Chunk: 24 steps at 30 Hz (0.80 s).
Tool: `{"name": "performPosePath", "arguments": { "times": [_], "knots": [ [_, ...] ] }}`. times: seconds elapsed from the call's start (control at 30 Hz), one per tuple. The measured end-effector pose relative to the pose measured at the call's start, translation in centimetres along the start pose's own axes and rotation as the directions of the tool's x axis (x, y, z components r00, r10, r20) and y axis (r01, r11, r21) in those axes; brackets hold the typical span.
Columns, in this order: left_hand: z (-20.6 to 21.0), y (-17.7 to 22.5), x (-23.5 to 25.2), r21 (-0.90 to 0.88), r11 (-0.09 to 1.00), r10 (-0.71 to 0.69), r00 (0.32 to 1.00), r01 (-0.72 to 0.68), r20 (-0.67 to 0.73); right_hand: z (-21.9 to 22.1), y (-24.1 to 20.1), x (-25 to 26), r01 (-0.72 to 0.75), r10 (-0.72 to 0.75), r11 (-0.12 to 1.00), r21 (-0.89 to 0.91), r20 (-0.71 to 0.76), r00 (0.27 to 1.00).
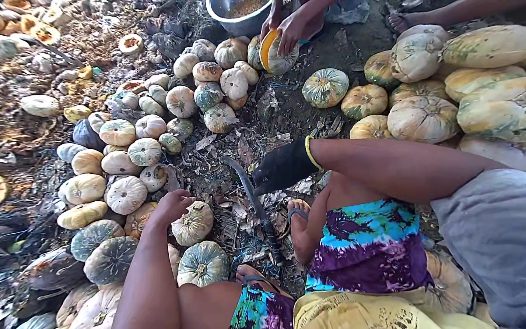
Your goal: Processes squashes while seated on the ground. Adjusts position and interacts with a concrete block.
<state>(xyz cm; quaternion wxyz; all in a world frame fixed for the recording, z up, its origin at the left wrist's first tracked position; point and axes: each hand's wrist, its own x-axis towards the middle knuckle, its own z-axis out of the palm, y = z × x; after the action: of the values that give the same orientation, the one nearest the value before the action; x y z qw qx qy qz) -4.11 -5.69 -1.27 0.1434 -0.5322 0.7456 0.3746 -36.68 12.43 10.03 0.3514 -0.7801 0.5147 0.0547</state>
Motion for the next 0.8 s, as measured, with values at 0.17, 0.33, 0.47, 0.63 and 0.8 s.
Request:
{"name": "performPosePath", "arguments": {
  "times": [0.17,0.33,0.47,0.63,0.8],
  "knots": [
    [-0.2,0.8,0.5,0.020,1.000,-0.011,1.000,0.011,0.024,-0.4,0.6,0.9,-0.066,0.067,0.998,-0.016,0.051,0.996],
    [-0.1,1.1,0.2,0.021,0.999,-0.034,0.999,0.034,0.030,-0.4,1.9,0.7,-0.119,0.119,0.993,0.004,0.060,0.991],
    [-0.2,0.7,0.0,-0.036,0.999,-0.026,1.000,0.026,-0.012,0.0,2.8,0.3,-0.133,0.132,0.991,0.011,0.052,0.990],
    [0.1,0.6,0.3,-0.030,0.999,-0.023,0.999,0.022,-0.023,-0.4,2.4,-0.3,-0.183,0.181,0.983,0.026,0.076,0.981],
    [0.0,1.0,0.1,-0.032,0.999,-0.018,1.000,0.018,-0.022,-0.4,2.3,-0.4,-0.177,0.175,0.984,0.016,0.063,0.982]
  ]
}}
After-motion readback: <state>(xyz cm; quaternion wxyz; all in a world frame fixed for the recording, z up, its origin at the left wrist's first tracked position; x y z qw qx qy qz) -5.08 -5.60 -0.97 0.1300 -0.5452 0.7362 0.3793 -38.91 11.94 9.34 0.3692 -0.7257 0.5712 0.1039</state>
